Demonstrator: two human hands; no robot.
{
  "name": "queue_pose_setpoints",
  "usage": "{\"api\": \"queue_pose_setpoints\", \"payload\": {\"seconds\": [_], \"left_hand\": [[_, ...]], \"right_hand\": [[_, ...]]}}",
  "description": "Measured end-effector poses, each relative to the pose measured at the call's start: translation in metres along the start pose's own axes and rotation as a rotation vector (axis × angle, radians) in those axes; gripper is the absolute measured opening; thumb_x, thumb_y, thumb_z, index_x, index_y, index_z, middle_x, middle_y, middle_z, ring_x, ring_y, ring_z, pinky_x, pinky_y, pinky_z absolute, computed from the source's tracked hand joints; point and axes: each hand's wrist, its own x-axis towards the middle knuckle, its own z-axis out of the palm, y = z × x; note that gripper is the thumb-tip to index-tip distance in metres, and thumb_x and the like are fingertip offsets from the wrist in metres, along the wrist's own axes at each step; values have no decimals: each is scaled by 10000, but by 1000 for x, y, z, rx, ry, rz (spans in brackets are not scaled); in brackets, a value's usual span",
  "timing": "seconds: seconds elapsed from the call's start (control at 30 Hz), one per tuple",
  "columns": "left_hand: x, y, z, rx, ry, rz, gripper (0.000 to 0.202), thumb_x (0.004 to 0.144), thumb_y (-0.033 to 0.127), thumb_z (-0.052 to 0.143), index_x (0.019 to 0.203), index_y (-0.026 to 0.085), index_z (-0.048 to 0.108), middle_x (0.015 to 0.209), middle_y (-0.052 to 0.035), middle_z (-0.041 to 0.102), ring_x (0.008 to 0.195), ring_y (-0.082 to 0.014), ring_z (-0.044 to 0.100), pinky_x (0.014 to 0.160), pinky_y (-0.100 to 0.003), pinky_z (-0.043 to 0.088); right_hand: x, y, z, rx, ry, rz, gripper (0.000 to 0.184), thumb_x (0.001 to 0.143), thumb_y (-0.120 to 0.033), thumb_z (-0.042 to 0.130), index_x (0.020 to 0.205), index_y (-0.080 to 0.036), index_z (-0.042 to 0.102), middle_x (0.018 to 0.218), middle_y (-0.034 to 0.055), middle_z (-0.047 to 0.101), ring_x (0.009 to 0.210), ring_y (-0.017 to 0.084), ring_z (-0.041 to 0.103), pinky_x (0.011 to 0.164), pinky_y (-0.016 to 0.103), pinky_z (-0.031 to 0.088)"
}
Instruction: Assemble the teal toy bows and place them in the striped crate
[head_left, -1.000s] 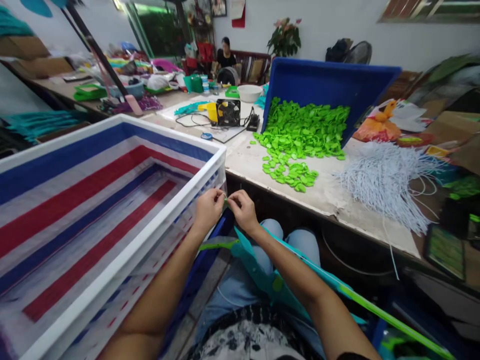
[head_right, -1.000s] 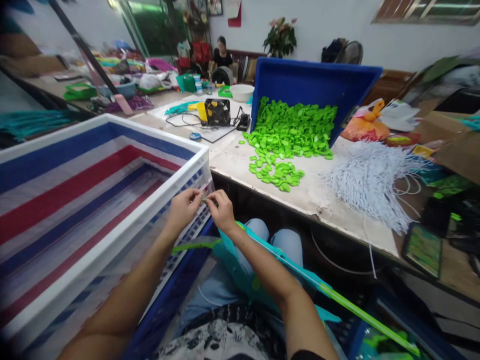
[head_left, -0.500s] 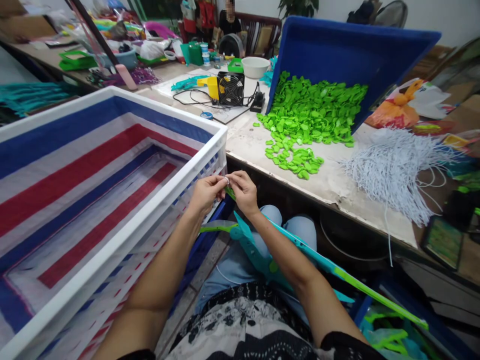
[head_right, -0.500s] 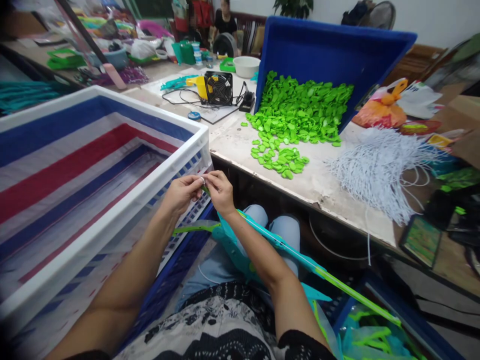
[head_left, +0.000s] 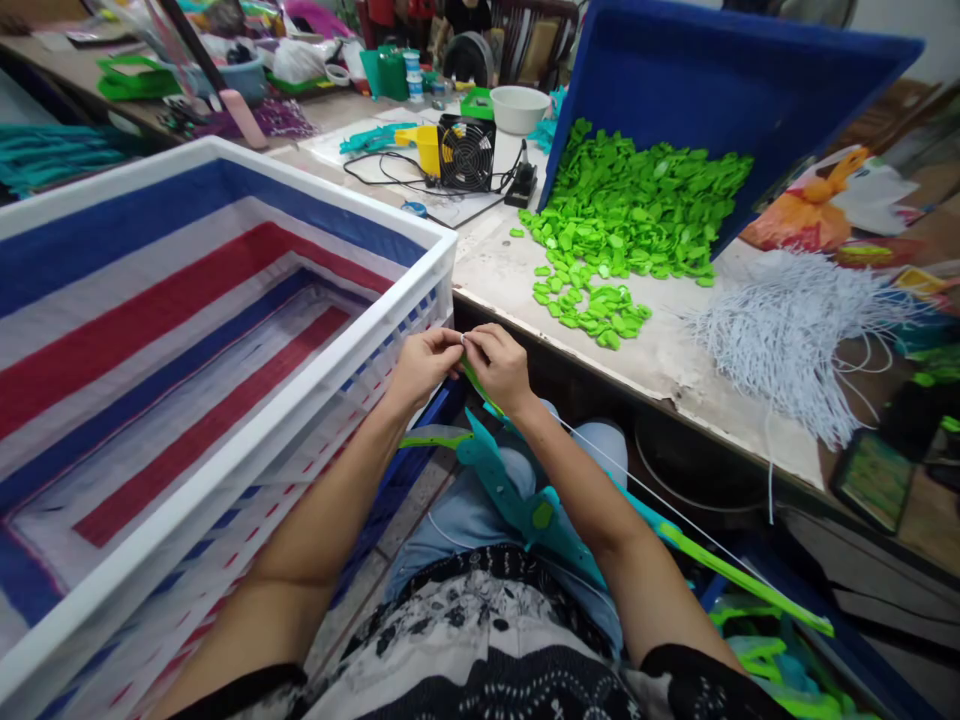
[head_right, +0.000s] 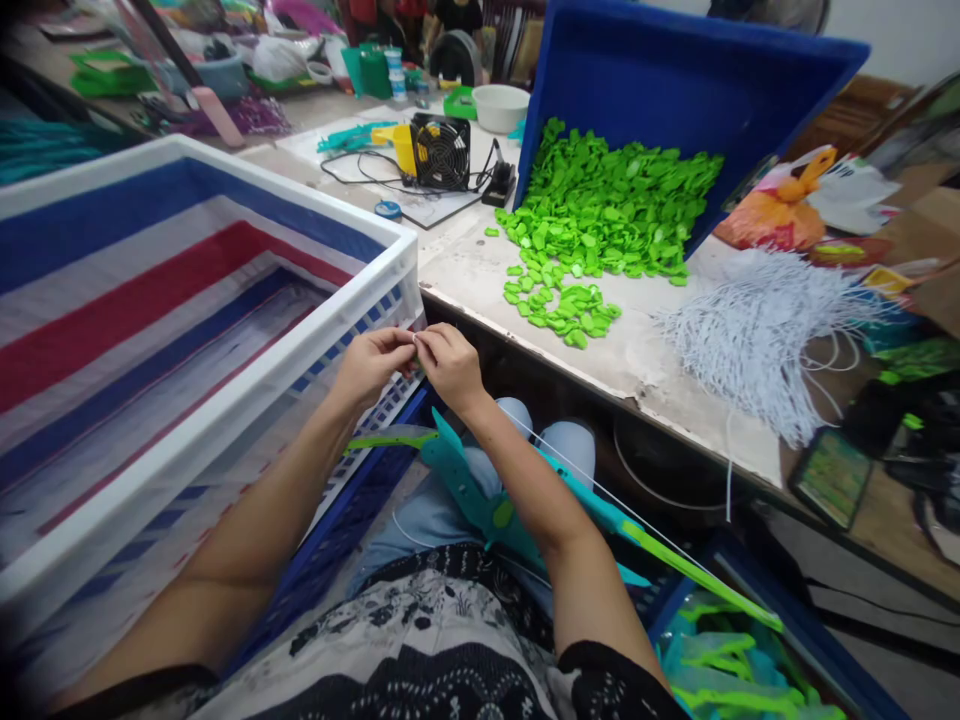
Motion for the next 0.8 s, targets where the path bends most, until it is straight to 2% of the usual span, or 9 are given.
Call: {"api": "queue_pose_setpoints", "payload": {"seconds": [0.1,0.3,0.5,0.6,0.7,0.8], "left_hand": [[-1,-6,2,90,23,55,183,675,231,638,809,127,708,595,19,614,473,-65,479,440,-175,379],[-2,-13,8,221,110,187,171,703,232,633,798,129,730,763,-29,710,683,-124,602,634,-215,455],[-4,-13,10,421,160,206,179,743,295,632,745,134,710,696,-22,688,614,-119,563,582,-224,413],[-6,-12,11,412,144,181,163,743,284,633,747,141,712,696,-18,684,619,-118,560,587,-218,413],[-9,-10,12,326,115,159,153,725,266,650,769,146,733,729,-24,699,681,-137,595,652,-226,448],[-12,-9,12,276,126,131,155,706,263,669,768,143,744,750,-33,710,710,-149,614,686,-234,464]], "right_hand": [[-2,-2,-1,-38,2,-9,201,932,-230,455,880,-171,640,888,84,630,843,165,586,787,312,506],[-6,-4,-2,-34,19,33,177,932,-216,440,849,-174,592,870,72,611,839,156,572,778,292,483],[-13,0,-6,87,6,183,168,925,-256,442,814,-184,547,832,37,564,793,137,543,743,270,456],[-16,1,-7,116,-3,237,176,921,-273,438,805,-188,539,825,35,552,793,140,535,755,278,451],[-18,1,-6,156,26,305,178,916,-282,436,815,-185,545,838,39,555,808,146,541,767,290,462],[-19,-1,-6,288,4,391,175,898,-314,475,832,-181,567,854,35,569,785,135,559,731,277,491]]}}
